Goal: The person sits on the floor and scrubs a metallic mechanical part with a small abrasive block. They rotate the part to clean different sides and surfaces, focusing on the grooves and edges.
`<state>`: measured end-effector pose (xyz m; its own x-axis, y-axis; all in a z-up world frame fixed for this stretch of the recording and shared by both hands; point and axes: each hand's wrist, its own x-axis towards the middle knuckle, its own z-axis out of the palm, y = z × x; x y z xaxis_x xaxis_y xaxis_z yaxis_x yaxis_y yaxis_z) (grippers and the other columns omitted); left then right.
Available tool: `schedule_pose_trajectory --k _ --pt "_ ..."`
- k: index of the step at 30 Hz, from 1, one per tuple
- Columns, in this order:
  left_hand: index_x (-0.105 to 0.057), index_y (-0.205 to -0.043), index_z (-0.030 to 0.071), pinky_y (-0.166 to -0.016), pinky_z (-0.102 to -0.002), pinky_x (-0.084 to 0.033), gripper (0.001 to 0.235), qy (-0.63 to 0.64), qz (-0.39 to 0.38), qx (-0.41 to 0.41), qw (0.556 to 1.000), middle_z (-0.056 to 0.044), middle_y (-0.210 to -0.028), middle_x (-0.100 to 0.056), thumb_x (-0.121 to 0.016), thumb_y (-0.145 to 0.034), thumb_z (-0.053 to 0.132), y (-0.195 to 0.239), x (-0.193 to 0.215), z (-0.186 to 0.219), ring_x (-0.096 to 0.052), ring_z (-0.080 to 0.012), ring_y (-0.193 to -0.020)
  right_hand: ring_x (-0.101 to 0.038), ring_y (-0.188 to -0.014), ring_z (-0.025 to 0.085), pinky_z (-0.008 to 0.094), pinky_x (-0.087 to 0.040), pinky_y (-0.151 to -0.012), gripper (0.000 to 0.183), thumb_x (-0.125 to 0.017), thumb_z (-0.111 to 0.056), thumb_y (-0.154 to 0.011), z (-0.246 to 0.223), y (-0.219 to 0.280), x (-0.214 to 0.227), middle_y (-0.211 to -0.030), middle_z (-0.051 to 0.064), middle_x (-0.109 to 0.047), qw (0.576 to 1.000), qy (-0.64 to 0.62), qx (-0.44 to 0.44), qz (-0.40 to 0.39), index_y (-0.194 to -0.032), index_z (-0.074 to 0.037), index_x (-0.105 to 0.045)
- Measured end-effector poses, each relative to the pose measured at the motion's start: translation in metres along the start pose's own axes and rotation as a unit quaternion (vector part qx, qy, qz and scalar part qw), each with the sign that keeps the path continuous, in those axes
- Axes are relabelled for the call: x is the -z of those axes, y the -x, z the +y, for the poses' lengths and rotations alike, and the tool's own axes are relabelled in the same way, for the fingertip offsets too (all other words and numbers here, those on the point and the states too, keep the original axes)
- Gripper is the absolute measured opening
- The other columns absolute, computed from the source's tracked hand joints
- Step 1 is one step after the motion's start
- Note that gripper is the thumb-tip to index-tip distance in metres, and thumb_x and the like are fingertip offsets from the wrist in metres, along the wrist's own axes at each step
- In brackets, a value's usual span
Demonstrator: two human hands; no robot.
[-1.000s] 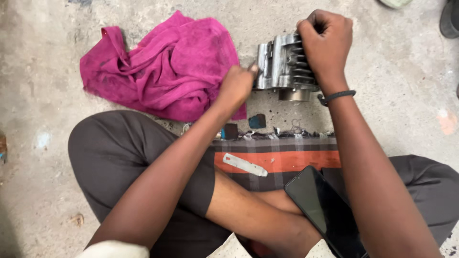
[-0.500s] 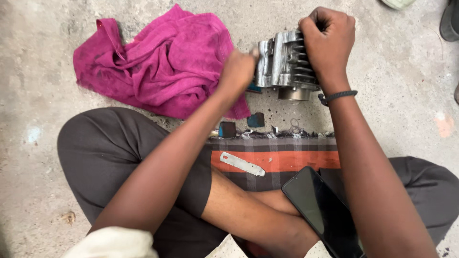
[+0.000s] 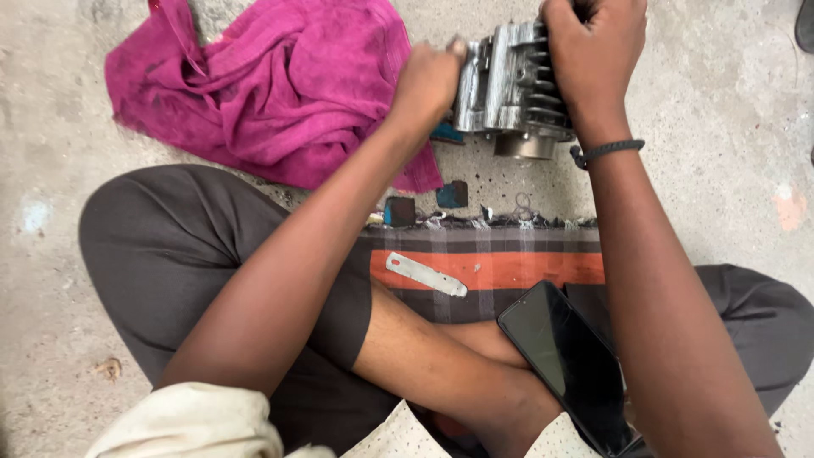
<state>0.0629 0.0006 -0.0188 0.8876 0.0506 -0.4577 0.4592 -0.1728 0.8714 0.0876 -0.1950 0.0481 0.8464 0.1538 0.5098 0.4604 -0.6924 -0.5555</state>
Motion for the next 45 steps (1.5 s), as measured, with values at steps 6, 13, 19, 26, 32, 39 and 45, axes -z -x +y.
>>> schedule_pose_trajectory --k 6,13,19,26,32,39,45 --pt "-0.067 -0.083 0.002 -0.053 -0.042 -0.036 0.049 0.035 -0.023 0.035 0.998 0.001 -0.066 -0.046 -0.049 -0.106 0.041 0.021 0.001 -0.013 -0.043 -0.0176 -0.057 -0.057 -0.057 0.011 0.029 -0.043 -0.057 0.017 -0.067 -0.01 -0.09 -0.007 -0.006 0.005 -0.065 0.006 -0.066 1.0 0.014 0.015 -0.014 -0.078 -0.001 -0.073" --pt "-0.068 -0.086 -0.007 -0.063 -0.045 -0.049 0.05 -0.057 0.078 -0.028 0.995 -0.02 -0.068 -0.065 -0.06 -0.097 0.042 0.016 -0.002 -0.013 -0.065 -0.0304 -0.066 -0.061 -0.057 0.013 0.03 -0.044 -0.057 0.016 -0.066 -0.011 -0.089 -0.017 -0.008 0.003 -0.066 0.006 -0.068 1.0 0.011 0.013 -0.007 -0.078 -0.002 -0.073" --pt "-0.07 -0.087 -0.006 -0.065 -0.05 -0.05 0.048 -0.003 0.044 -0.029 0.999 -0.021 -0.077 -0.07 -0.055 -0.097 0.039 0.002 -0.001 -0.012 -0.067 -0.0333 -0.07 -0.065 -0.062 0.019 0.033 -0.048 -0.06 0.014 -0.068 -0.012 -0.088 -0.008 -0.005 -0.004 -0.07 0.009 -0.069 0.997 0.017 0.065 0.031 -0.079 -0.001 -0.071" --pt "-0.071 -0.084 0.004 -0.074 -0.04 -0.047 0.031 0.074 -0.003 0.039 0.997 -0.008 -0.074 -0.068 -0.056 -0.095 0.029 0.033 0.007 -0.021 -0.062 -0.0173 -0.075 -0.063 -0.056 0.017 0.035 -0.047 -0.057 0.016 -0.065 -0.013 -0.087 -0.013 -0.005 0.005 -0.064 0.005 -0.066 1.0 0.006 0.018 0.002 -0.075 -0.004 -0.07" --pt "-0.068 -0.082 0.006 -0.063 -0.038 -0.038 0.031 0.15 -0.042 0.064 0.986 0.0 -0.067 -0.057 -0.051 -0.099 0.025 0.024 0.006 -0.013 -0.049 -0.0153 -0.065 -0.052 -0.053 0.02 0.037 -0.04 -0.056 0.027 -0.064 -0.02 -0.091 -0.011 -0.012 0.0 -0.058 0.009 -0.061 0.998 0.042 -0.043 -0.036 -0.069 -0.004 -0.068" --pt "-0.056 -0.075 0.014 -0.045 -0.033 -0.03 0.034 0.17 -0.075 0.077 0.98 0.005 -0.06 -0.048 -0.049 -0.103 0.033 0.029 0.012 -0.008 -0.035 -0.0126 -0.047 -0.057 -0.052 0.019 0.035 -0.042 -0.055 0.024 -0.063 -0.022 -0.087 -0.031 -0.007 0.008 -0.061 0.009 -0.063 0.998 0.042 -0.047 -0.029 -0.075 -0.003 -0.071" --pt "-0.051 -0.067 0.015 -0.039 -0.033 -0.021 0.041 0.157 -0.084 0.139 0.974 0.003 -0.051 -0.04 -0.048 -0.102 0.037 0.049 0.018 -0.003 -0.029 -0.0142 -0.04 -0.055 -0.05 0.018 0.036 -0.04 -0.052 0.024 -0.062 -0.022 -0.086 -0.038 -0.009 0.01 -0.058 0.008 -0.062 0.995 0.057 -0.071 -0.035 -0.074 -0.005 -0.073"
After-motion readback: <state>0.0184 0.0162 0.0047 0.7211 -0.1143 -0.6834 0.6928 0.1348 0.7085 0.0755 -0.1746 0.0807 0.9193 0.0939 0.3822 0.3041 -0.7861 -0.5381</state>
